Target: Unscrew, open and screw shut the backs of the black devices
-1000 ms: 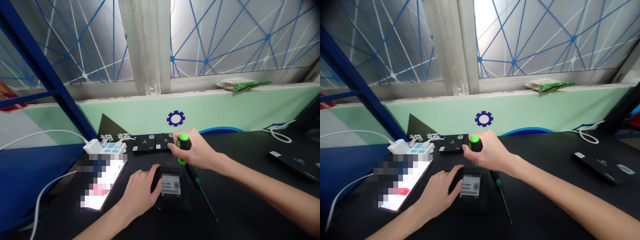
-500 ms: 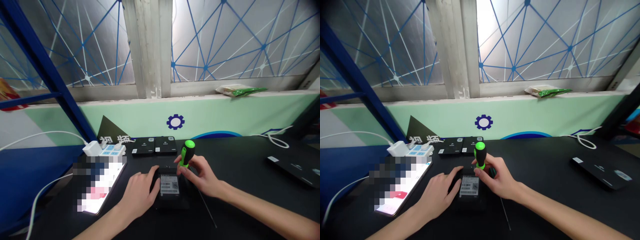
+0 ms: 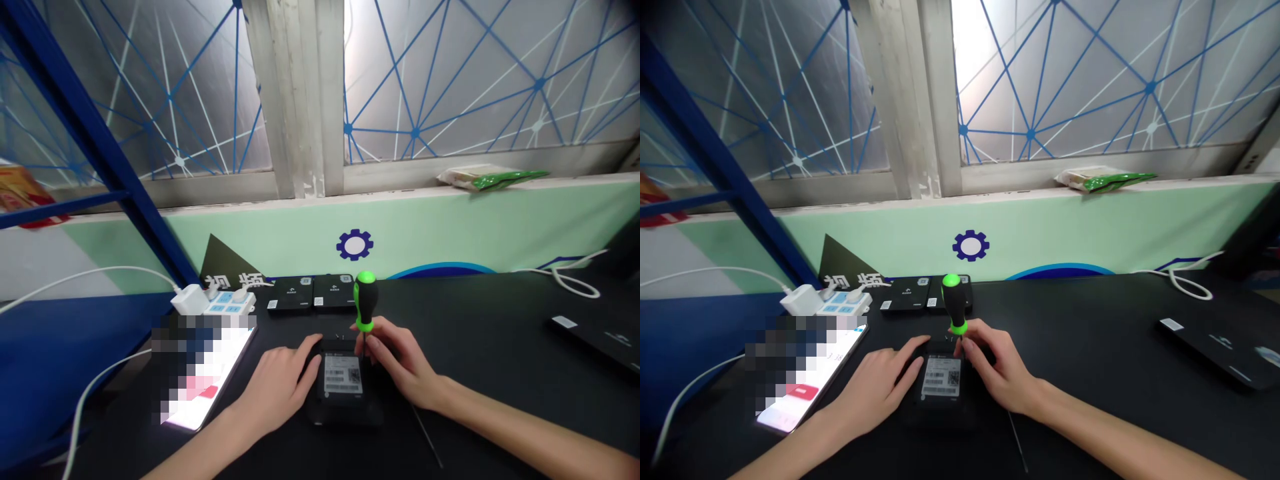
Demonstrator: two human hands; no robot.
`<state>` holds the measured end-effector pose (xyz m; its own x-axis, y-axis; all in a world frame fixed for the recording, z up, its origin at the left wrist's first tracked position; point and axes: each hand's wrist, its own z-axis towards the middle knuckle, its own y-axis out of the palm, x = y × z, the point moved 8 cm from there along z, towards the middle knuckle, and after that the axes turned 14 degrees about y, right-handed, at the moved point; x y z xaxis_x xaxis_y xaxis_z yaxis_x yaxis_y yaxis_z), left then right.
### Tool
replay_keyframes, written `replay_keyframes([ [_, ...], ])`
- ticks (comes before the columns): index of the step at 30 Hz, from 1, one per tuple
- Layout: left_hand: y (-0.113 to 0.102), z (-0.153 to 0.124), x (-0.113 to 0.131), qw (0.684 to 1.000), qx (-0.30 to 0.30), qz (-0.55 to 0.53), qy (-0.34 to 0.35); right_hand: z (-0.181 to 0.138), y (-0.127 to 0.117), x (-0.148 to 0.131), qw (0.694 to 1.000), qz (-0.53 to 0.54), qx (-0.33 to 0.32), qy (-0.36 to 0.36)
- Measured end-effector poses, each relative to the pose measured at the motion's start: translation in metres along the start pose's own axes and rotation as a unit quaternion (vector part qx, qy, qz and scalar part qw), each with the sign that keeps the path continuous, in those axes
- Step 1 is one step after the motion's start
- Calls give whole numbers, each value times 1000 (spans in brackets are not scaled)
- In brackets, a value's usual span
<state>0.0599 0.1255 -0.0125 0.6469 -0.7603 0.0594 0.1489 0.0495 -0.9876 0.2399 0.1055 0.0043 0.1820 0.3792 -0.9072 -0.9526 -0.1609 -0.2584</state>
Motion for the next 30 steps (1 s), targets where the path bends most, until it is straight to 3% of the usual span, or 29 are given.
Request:
replay_keyframes([
  [8,0,2,2,1000,-3,-11,-2,8,-9,-8,998,13,42,51],
  [14,-3,2,2,1000,1,-14,-4,10,-9,-24,998,60,-5,14],
  [19,-2,2,0,1000,0,-22,-5,12,-11,-30,1000,-5,-17,6],
  [22,0,2,-1,1000,-3,-23,-8,14,-11,-29,999,-41,-32,6],
  [30,1,2,0,1000,-11,-26,-9,21,-13,-11,995,65,16,80],
])
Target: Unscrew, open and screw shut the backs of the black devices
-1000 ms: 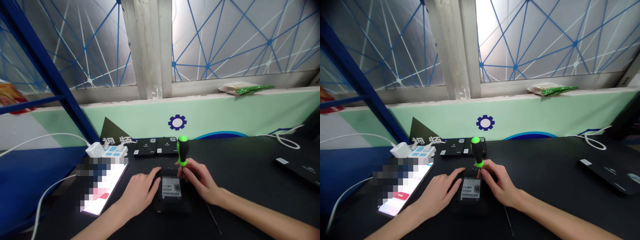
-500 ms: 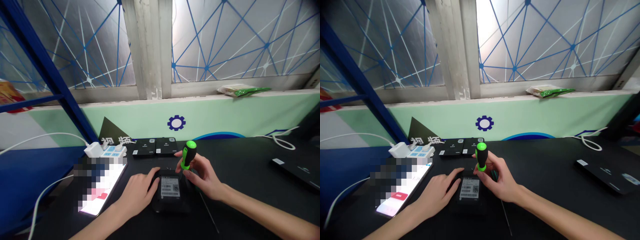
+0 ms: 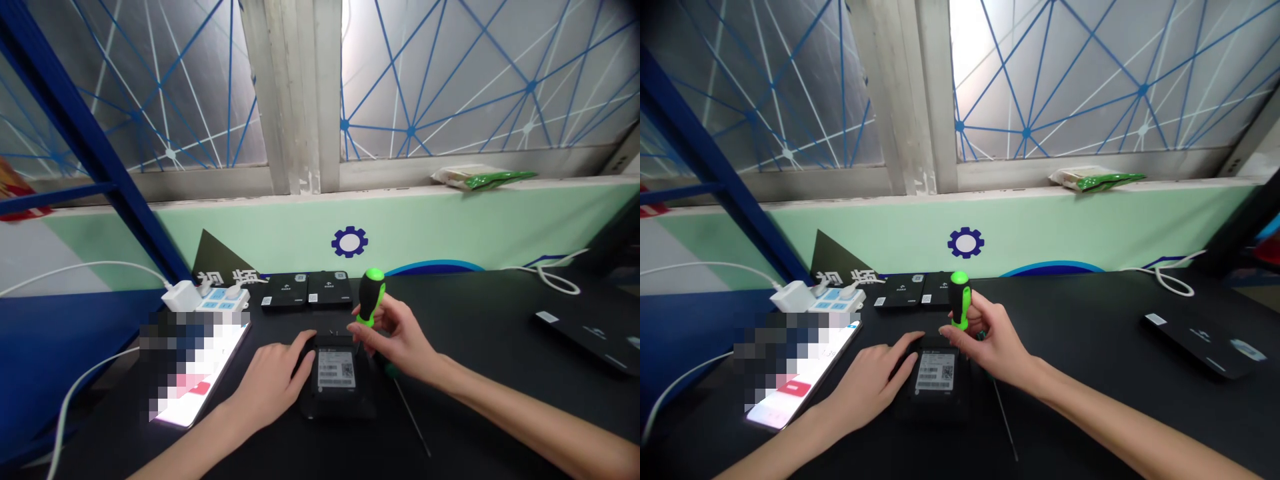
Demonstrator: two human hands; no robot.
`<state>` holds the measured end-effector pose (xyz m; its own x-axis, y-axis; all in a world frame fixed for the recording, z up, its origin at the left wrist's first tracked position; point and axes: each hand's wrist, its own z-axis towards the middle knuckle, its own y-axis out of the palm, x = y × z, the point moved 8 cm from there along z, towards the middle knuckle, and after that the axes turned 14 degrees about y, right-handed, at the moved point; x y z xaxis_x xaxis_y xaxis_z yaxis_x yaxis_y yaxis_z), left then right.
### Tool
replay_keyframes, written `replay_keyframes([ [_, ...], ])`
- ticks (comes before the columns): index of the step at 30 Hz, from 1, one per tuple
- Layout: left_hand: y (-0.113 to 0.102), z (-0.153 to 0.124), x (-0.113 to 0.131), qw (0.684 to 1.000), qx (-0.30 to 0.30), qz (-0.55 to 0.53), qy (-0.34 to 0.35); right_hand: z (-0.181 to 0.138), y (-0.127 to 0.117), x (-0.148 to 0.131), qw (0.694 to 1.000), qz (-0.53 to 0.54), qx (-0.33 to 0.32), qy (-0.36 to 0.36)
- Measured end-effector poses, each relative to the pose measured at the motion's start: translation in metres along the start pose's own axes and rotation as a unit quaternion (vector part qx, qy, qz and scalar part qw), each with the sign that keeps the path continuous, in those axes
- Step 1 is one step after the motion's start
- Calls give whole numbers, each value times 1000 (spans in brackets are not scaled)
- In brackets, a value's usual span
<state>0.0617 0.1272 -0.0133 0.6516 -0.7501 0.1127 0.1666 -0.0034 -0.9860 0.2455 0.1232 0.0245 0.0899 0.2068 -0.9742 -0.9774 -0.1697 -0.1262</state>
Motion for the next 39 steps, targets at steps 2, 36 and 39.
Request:
replay_keyframes([
  [2,-1,0,0,1000,4,-3,1,0,1,0,1000,-5,3,3],
  [36,1,0,-4,1000,-7,-18,-8,-4,5,12,996,85,1,-10],
  [39,1,-1,-4,1000,-6,-18,-8,-3,5,15,995,95,13,4],
])
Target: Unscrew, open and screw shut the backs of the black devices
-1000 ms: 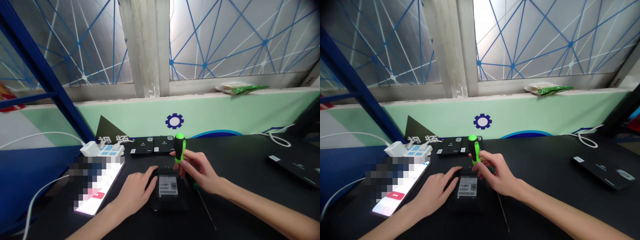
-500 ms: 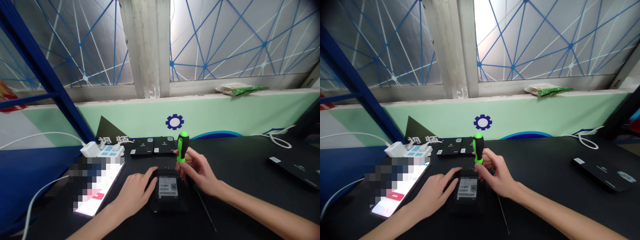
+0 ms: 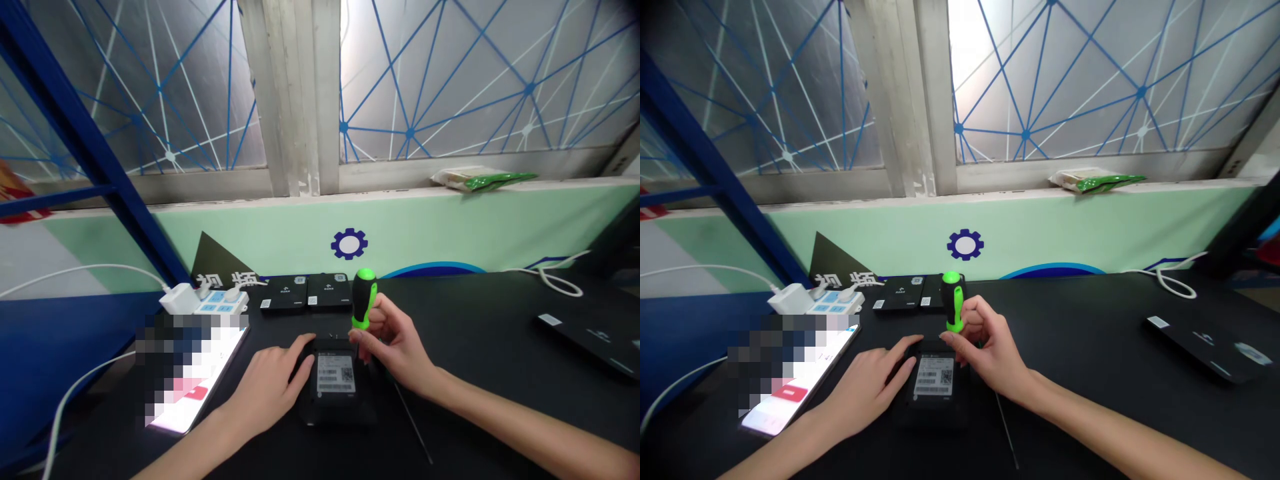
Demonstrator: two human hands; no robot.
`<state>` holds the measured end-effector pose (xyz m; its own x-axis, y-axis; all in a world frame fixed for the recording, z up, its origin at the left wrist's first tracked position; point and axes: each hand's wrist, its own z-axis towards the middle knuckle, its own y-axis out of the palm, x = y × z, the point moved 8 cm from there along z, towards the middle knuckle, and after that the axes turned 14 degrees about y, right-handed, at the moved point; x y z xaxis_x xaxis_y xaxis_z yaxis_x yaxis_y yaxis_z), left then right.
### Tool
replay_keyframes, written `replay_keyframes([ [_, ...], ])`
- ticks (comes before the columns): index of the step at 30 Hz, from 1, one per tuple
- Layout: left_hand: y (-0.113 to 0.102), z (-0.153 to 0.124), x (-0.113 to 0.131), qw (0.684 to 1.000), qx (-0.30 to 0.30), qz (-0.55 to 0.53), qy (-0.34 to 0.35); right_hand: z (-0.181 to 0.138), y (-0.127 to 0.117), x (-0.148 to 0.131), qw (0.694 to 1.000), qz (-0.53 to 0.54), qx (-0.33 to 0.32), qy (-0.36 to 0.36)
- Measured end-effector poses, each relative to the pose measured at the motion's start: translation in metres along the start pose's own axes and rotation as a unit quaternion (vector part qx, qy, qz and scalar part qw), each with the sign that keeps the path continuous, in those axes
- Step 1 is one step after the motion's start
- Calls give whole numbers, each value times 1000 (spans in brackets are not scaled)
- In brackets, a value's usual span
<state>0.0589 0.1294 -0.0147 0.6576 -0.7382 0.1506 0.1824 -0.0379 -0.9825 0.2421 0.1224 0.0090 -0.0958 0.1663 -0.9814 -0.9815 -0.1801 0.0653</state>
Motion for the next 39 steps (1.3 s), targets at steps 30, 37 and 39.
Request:
replay_keyframes([
  [30,-3,0,2,1000,-8,-7,-1,-10,4,-9,994,-93,-33,-56],
  [37,-3,-1,1,1000,0,-8,1,-8,-2,-2,998,-43,29,-43],
  [39,-3,-1,2,1000,-4,-13,1,-7,-2,-1,998,-34,32,-38],
])
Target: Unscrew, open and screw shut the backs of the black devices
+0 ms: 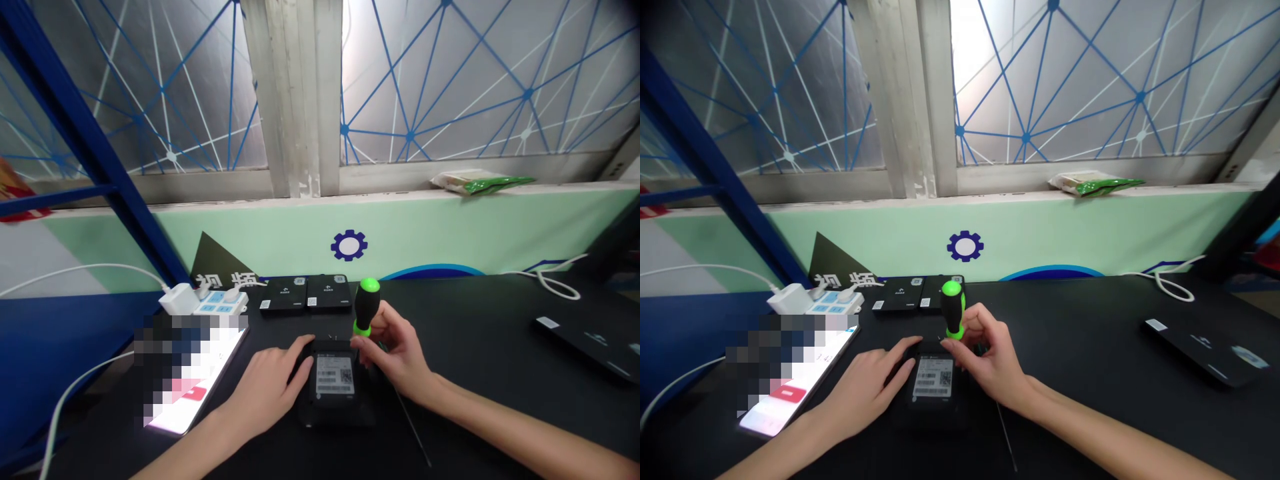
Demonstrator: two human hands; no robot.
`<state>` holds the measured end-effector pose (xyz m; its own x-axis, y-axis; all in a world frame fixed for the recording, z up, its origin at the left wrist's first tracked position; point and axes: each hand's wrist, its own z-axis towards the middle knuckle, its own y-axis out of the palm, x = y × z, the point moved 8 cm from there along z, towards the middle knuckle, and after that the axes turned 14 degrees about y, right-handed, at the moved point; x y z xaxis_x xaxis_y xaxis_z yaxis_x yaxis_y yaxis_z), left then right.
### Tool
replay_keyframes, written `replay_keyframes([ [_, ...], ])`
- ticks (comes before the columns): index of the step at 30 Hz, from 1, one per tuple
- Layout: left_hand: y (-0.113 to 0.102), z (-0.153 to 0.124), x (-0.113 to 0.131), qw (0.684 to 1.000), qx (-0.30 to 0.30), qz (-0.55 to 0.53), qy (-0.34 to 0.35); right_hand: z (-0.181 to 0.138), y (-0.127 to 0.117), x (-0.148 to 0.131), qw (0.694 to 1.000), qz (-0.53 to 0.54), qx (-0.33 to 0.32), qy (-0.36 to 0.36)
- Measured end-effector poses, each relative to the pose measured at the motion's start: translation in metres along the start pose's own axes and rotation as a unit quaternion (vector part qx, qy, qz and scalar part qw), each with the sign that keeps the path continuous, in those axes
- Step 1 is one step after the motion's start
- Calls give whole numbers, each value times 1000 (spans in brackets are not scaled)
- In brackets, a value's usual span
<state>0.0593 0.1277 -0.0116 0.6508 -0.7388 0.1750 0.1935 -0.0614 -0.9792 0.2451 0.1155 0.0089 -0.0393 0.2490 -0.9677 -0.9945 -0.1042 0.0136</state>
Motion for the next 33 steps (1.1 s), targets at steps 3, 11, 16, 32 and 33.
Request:
replay_keyframes([
  [3,-1,0,0,1000,0,6,-1,0,3,-4,1000,-1,-22,-2],
  [11,-1,-1,-1,1000,25,13,7,-5,7,-13,992,-82,-85,-45],
  [16,-1,-1,-2,1000,18,8,8,-3,3,-7,996,-65,-55,-28],
  [32,-2,-1,0,1000,4,2,6,-3,6,-13,995,-75,-62,-23],
  [33,-1,-1,0,1000,0,0,5,-4,7,-14,993,-83,-73,-31],
])
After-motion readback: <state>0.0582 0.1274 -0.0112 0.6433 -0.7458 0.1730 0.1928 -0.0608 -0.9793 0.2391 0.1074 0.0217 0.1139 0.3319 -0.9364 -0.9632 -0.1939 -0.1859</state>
